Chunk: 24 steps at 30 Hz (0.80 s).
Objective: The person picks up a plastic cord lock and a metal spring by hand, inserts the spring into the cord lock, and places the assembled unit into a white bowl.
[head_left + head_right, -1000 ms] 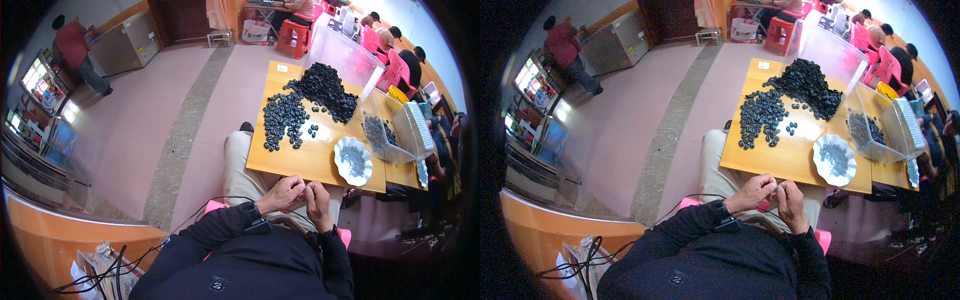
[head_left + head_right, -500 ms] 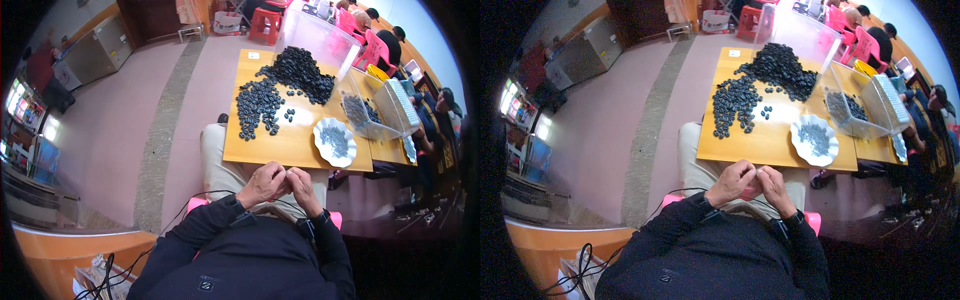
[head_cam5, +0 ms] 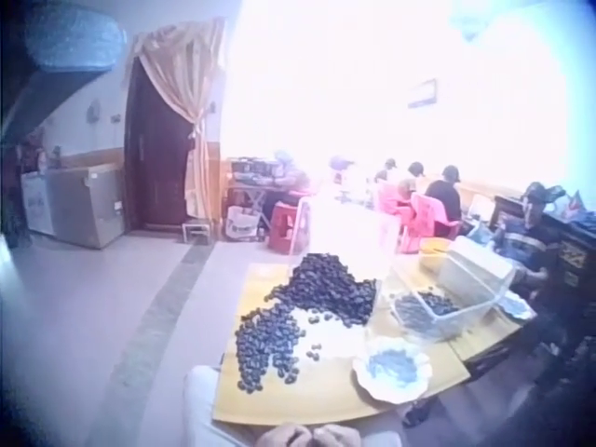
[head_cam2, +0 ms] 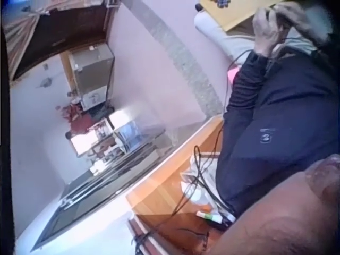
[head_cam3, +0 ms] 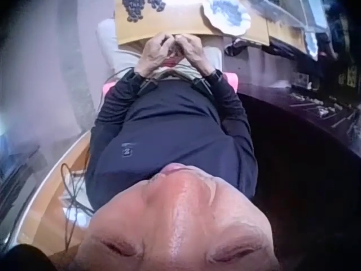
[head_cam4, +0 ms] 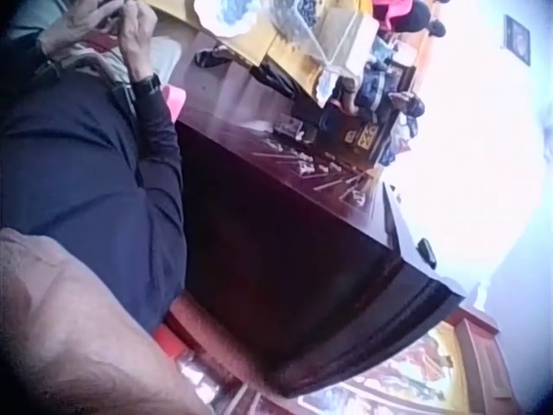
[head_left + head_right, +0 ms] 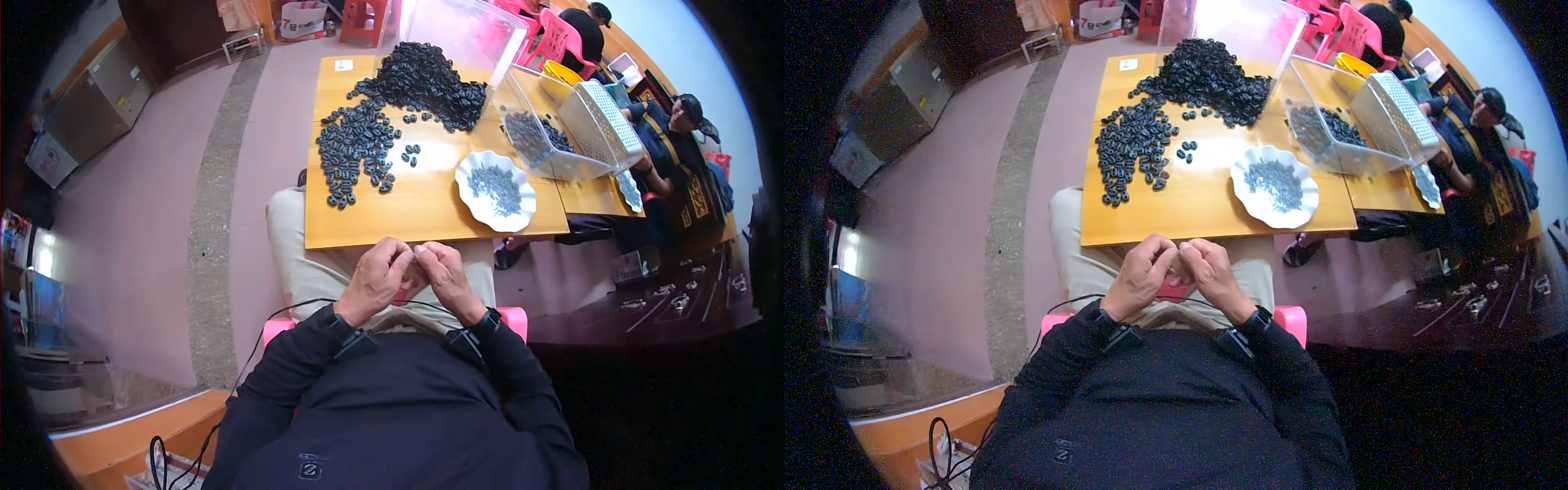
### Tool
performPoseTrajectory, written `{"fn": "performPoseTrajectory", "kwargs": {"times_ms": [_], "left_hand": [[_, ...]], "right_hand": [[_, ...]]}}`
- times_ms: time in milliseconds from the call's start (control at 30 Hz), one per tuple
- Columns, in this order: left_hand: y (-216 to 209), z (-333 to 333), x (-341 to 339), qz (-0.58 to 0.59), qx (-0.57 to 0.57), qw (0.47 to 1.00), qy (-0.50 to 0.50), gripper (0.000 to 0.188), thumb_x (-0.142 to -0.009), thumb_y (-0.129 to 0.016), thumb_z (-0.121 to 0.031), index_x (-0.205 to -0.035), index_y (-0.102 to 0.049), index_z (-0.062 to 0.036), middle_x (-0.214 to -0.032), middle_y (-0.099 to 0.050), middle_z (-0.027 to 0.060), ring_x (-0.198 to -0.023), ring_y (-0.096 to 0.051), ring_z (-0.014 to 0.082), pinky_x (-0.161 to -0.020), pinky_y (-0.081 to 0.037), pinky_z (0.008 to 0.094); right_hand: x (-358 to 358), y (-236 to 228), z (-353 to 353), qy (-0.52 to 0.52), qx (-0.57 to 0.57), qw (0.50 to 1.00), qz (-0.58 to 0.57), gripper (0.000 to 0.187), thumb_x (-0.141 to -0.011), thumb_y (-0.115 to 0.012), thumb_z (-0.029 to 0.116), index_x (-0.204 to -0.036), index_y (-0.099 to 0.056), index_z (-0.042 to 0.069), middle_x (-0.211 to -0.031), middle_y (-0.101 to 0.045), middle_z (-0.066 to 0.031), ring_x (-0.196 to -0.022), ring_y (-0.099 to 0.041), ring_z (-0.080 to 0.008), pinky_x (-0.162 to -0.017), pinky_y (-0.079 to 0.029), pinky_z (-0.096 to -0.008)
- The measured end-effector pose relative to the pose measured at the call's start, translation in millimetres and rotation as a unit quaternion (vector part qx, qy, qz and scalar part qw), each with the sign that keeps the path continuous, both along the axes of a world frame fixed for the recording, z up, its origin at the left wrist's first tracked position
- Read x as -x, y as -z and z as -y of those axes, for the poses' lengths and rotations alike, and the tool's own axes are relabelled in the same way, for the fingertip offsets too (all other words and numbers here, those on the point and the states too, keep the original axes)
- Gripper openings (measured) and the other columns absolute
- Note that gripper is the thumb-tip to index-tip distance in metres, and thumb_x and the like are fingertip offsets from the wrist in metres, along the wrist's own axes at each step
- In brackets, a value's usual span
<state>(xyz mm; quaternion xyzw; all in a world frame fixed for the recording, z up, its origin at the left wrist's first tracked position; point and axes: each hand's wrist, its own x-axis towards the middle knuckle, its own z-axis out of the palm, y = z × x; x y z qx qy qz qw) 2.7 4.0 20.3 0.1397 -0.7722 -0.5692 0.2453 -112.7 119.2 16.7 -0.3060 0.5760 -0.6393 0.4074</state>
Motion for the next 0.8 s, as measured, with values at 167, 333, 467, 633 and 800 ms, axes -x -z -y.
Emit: {"fn": "performPoseTrajectory", "kwargs": {"times_ms": [167, 333, 467, 633, 800], "left_hand": [[5.3, 0.8, 1.4, -0.011, 0.011, 1.000, -0.002, 0.013, -0.095, -0.053, -0.010, -0.091, -0.055, 0.0023, -0.076, -0.059, 0.0098, -0.069, -0.057, 0.0154, -0.064, -0.047, 0.0295], [0.1, -0.7, 1.4, -0.024, 0.067, 0.997, -0.009, 0.013, -0.094, -0.054, -0.011, -0.092, -0.055, 0.0020, -0.077, -0.058, 0.0115, -0.070, -0.058, 0.0181, -0.065, -0.047, 0.0318], [0.4, 1.8, -0.8, -0.008, 0.061, 0.998, -0.006, 0.015, -0.095, -0.054, -0.013, -0.093, -0.055, 0.0024, -0.079, -0.059, 0.0105, -0.071, -0.059, 0.0168, -0.065, -0.048, 0.0306], [-2.2, -0.6, -3.3, 0.020, -0.077, 0.997, 0.005, 0.017, -0.096, -0.053, -0.015, -0.094, -0.056, 0.0022, -0.081, -0.059, 0.0048, -0.070, -0.058, 0.0115, -0.064, -0.049, 0.0260], [2.2, -0.7, 0.2, 0.042, -0.158, 0.986, 0.022, 0.018, -0.097, -0.053, -0.016, -0.095, -0.057, 0.0013, -0.081, -0.058, 0.0017, -0.069, -0.057, 0.0087, -0.063, -0.049, 0.0239]], "right_hand": [[3.0, -0.3, -1.4, -0.009, 0.004, 0.998, -0.065, 0.033, -0.101, -0.043, 0.020, -0.076, -0.053, 0.001, -0.065, -0.053, -0.0023, -0.053, -0.051, -0.0090, -0.053, -0.049, -0.0230], [5.1, -3.5, -3.7, -0.019, -0.025, 0.995, 0.092, 0.033, -0.099, -0.044, 0.022, -0.075, -0.052, 0.001, -0.063, -0.051, -0.0020, -0.051, -0.048, -0.0086, -0.053, -0.050, -0.0247], [10.9, 7.1, -3.0, -0.008, 0.003, 0.987, 0.162, 0.034, -0.100, -0.045, 0.024, -0.075, -0.053, 0.001, -0.062, -0.049, -0.0003, -0.051, -0.049, -0.0081, -0.052, -0.053, -0.0264], [43.5, -11.2, -10.7, 0.166, -0.044, 0.966, -0.195, 0.030, -0.099, -0.052, 0.023, -0.080, -0.057, 0.000, -0.062, -0.050, 0.0002, -0.053, -0.051, -0.0068, -0.048, -0.052, -0.0257], [115.4, -4.2, -28.7, 0.248, -0.150, 0.821, -0.492, 0.021, -0.092, -0.061, 0.018, -0.088, -0.063, -0.002, -0.068, -0.064, -0.0112, -0.060, -0.063, -0.0162, -0.049, -0.049, -0.0296]]}}
